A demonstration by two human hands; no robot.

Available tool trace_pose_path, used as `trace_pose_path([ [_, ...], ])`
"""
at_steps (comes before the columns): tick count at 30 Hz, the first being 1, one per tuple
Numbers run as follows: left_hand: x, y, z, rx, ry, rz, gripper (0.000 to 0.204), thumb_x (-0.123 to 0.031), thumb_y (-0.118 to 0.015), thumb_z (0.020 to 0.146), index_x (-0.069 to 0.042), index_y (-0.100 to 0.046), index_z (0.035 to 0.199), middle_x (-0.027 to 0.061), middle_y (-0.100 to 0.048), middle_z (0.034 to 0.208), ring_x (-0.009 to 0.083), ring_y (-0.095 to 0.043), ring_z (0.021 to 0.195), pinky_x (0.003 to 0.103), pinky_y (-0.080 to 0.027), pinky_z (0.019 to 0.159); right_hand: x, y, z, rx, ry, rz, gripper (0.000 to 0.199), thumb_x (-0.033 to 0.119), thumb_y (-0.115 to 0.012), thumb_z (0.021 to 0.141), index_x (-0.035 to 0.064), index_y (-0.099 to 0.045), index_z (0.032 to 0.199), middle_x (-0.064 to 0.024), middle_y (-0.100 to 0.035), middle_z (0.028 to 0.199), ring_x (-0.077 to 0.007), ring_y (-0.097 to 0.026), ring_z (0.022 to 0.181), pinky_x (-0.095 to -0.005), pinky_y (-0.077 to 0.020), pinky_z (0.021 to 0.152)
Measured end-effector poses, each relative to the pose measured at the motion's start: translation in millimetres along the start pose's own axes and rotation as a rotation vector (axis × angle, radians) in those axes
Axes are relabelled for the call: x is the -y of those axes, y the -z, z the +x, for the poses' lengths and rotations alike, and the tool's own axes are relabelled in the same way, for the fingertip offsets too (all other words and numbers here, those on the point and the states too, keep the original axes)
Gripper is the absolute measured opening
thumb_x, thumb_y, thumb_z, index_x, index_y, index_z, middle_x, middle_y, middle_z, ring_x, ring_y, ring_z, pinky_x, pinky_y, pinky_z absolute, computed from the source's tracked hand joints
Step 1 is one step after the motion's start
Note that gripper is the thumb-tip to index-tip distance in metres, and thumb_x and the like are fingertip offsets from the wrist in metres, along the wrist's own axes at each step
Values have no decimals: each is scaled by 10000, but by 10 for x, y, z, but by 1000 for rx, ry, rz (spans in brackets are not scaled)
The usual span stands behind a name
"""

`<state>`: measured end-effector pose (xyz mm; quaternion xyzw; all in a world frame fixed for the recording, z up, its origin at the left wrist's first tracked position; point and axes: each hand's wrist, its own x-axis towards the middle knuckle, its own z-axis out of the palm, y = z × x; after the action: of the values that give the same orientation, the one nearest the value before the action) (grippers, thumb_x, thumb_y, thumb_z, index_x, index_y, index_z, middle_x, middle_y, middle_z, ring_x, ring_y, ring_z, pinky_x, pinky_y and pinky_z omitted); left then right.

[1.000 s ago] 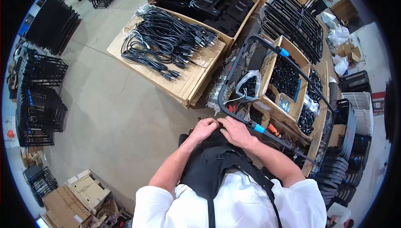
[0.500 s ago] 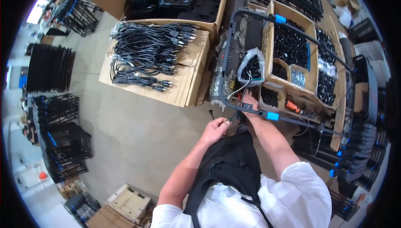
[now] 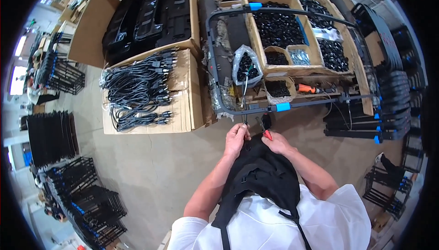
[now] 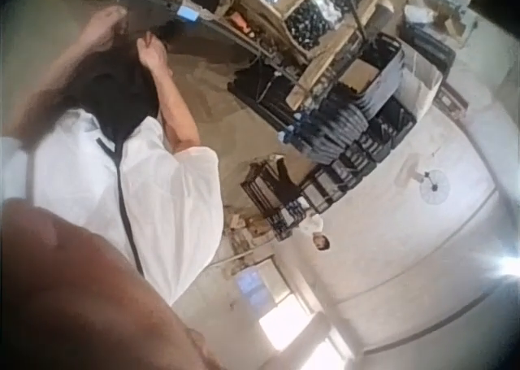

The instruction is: Assembling components of outdoor equipment by attaching plastic casings and wiring to metal frames using an electric screwdriver.

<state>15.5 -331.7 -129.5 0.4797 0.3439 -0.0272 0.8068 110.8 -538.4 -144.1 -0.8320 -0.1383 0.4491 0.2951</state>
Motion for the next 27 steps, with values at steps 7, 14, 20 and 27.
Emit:
trace_pose_path([
  [7, -53, -84, 62, -7, 8, -26, 302, -277, -595, 1105, 3, -684, 1180, 72, -720, 927, 169, -697, 837, 319, -562, 775, 459, 169, -358, -37, 114, -168, 733, 196, -580, 977, -1, -314, 1632, -287, -531, 1494, -418, -540, 1383, -471, -444, 1168],
  [14, -7, -127, 52, -41, -47, 69, 294, -269, -577, 1116, -1, -689, 1168, 77, -744, 988, 157, -703, 853, 319, -578, 786, 667, 230, -353, 82, 97, -143, 789, 126, -556, 956, -20, -225, 1657, -298, -434, 1579, -435, -474, 1445, -477, -406, 1199],
  [20, 10, -255, 42, -117, -74, 113, 283, -230, -558, 1125, 11, -705, 1128, 41, -729, 933, 111, -647, 829, 287, -537, 777, 707, 333, -398, 109, 111, -172, 814, 96, -553, 944, -24, -191, 1664, -319, -427, 1560, -466, -466, 1433, -510, -403, 1197],
  [27, 81, -338, 30, -151, -89, 122, 287, -228, -531, 1141, 9, -693, 1133, 37, -728, 978, 113, -652, 855, 290, -546, 783, 730, 494, -458, 102, 180, -298, 866, 98, -593, 910, -5, -191, 1670, -317, -487, 1450, -474, -521, 1333, -547, -443, 1131],
])
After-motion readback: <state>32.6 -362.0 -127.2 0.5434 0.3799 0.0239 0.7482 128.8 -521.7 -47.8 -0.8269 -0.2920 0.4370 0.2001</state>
